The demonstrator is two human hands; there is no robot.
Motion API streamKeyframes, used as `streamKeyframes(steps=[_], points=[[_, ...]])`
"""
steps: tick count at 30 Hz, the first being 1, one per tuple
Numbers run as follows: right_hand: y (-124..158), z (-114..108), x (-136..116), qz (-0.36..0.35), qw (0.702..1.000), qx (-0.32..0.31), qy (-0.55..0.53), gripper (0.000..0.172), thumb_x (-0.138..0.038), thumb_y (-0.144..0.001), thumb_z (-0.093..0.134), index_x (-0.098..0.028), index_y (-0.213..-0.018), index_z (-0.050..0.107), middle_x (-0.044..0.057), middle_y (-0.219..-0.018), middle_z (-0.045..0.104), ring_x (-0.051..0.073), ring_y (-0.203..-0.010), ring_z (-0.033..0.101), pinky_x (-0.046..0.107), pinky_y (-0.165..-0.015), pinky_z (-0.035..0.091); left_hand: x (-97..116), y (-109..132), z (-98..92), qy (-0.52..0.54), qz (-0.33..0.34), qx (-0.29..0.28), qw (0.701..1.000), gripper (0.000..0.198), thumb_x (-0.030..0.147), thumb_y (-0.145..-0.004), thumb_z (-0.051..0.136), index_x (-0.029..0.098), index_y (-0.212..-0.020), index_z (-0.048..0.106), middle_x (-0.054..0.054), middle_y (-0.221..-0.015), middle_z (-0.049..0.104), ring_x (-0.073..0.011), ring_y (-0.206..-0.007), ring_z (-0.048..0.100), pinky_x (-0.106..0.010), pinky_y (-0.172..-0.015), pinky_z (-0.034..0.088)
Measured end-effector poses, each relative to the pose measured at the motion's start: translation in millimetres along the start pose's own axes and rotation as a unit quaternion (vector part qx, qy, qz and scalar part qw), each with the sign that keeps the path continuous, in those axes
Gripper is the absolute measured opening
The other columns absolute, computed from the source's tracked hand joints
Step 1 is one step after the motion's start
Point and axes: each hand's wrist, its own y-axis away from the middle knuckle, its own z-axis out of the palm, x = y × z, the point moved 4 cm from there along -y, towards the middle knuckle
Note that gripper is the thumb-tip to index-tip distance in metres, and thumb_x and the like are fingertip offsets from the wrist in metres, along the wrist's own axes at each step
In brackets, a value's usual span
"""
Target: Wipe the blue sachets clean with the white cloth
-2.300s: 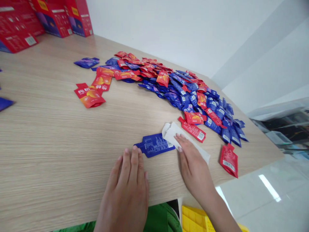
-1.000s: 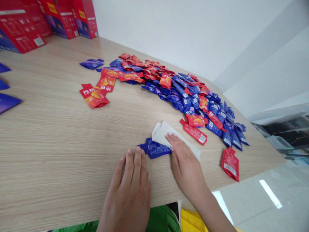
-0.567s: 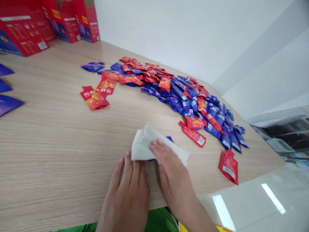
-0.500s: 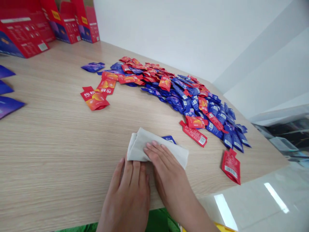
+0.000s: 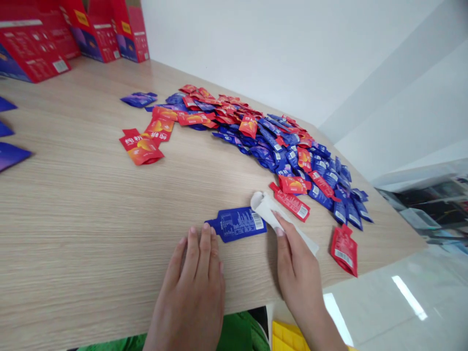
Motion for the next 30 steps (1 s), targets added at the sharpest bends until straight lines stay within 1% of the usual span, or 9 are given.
streamKeyframes(steps=[4, 6, 11, 15, 17, 20, 25, 27, 30], points=[[3, 21, -50, -0.17, 0.979, -0.1, -0.053, 0.057, -0.003, -0.102, 0.039, -0.023, -0.154, 0.054, 0.006, -0.159, 0.06, 0.018, -0.152, 0.05, 0.044, -0.127, 0.044, -2, 1, -0.1, -0.013, 0.035, -0.017, 0.999, 0.05, 0.025, -0.097, 0.045, -0.001, -0.134, 0.067, -0.026, -0.141, 0.069, -0.044, -0.138, 0.061, -0.054, -0.111, 0.056], [3, 27, -56, -0.203, 0.969, -0.135, -0.042, 0.063, 0.002, -0.098, 0.038, -0.02, -0.154, 0.053, 0.007, -0.16, 0.059, 0.017, -0.154, 0.047, 0.046, -0.129, 0.041, -3, 1, 0.5, -0.014, 0.039, -0.027, 0.999, 0.047, 0.025, -0.097, 0.046, 0.001, -0.128, 0.071, -0.025, -0.136, 0.072, -0.0445, -0.138, 0.061, -0.055, -0.112, 0.056], [-2, 12, -7, -0.096, 0.992, -0.08, -0.005, 0.047, -0.011, -0.106, 0.041, -0.019, -0.149, 0.059, 0.012, -0.156, 0.062, 0.025, -0.149, 0.055, 0.055, -0.124, 0.046, -3, -2, -1.6, 0.0, 0.021, -0.006, 1.0, 0.056, 0.025, -0.1, 0.042, -0.004, -0.144, 0.057, -0.03, -0.153, 0.057, -0.0422, -0.14, 0.06, -0.053, -0.11, 0.057], [-1, -3, 26, -0.034, 0.998, -0.038, 0.023, 0.042, -0.024, -0.109, 0.044, -0.018, -0.146, 0.063, 0.014, -0.152, 0.066, 0.03, -0.144, 0.06, 0.059, -0.121, 0.048, -1, -6, -3.8, 0.002, 0.001, 0.003, 1.0, 0.053, 0.023, -0.099, 0.042, -0.005, -0.141, 0.06, -0.029, -0.149, 0.061, -0.042, -0.138, 0.062, -0.053, -0.107, 0.059], [0, -5, 24, -0.006, 1.0, -0.021, 0.017, 0.041, -0.028, -0.111, 0.044, -0.02, -0.145, 0.064, 0.013, -0.15, 0.067, 0.03, -0.142, 0.062, 0.057, -0.119, 0.051, 0, -6, -4.0, 0.002, -0.003, 0.01, 1.0, 0.053, 0.021, -0.099, 0.04, -0.006, -0.14, 0.061, -0.028, -0.148, 0.062, -0.0416, -0.137, 0.063, -0.052, -0.107, 0.06], [-1, 1, -3, -0.006, 0.999, -0.012, -0.034, 0.042, -0.026, -0.111, 0.043, -0.025, -0.149, 0.061, 0.008, -0.153, 0.065, 0.026, -0.144, 0.06, 0.05, -0.119, 0.052, 0, -5, -2.0, -0.009, 0.003, 0.006, 1.0, 0.056, 0.023, -0.098, 0.039, -0.005, -0.141, 0.06, -0.028, -0.15, 0.061, -0.0408, -0.138, 0.062, -0.052, -0.108, 0.059], [-3, 28, -60, -0.2, 0.969, -0.127, -0.065, 0.06, -0.002, -0.101, 0.04, -0.023, -0.155, 0.054, 0.003, -0.16, 0.059, 0.017, -0.154, 0.048, 0.043, -0.129, 0.04, -3, -2, 1.4, -0.024, 0.041, -0.03, 0.998, 0.047, 0.026, -0.097, 0.044, 0.007, -0.127, 0.074, -0.021, -0.132, 0.075, -0.0399, -0.13, 0.068, -0.054, -0.111, 0.057], [-5, 32, -57, -0.207, 0.967, -0.141, -0.046, 0.063, 0.002, -0.098, 0.039, -0.02, -0.154, 0.055, 0.005, -0.161, 0.058, 0.018, -0.154, 0.047, 0.044, -0.131, 0.038, -4, -2, 0.6, -0.023, 0.046, -0.03, 0.998, 0.046, 0.026, -0.096, 0.046, 0.006, -0.126, 0.074, -0.022, -0.131, 0.075, -0.0404, -0.131, 0.067, -0.053, -0.11, 0.058], [-7, 24, -25, -0.136, 0.986, -0.093, -0.008, 0.054, -0.005, -0.103, 0.04, -0.019, -0.152, 0.058, 0.009, -0.158, 0.061, 0.022, -0.152, 0.051, 0.049, -0.127, 0.043, -4, -3, -1.5, -0.022, 0.023, -0.009, 0.999, 0.052, 0.027, -0.099, 0.044, 0.0, -0.138, 0.065, -0.026, -0.147, 0.065, -0.04, -0.138, 0.062, -0.05, -0.11, 0.058]])
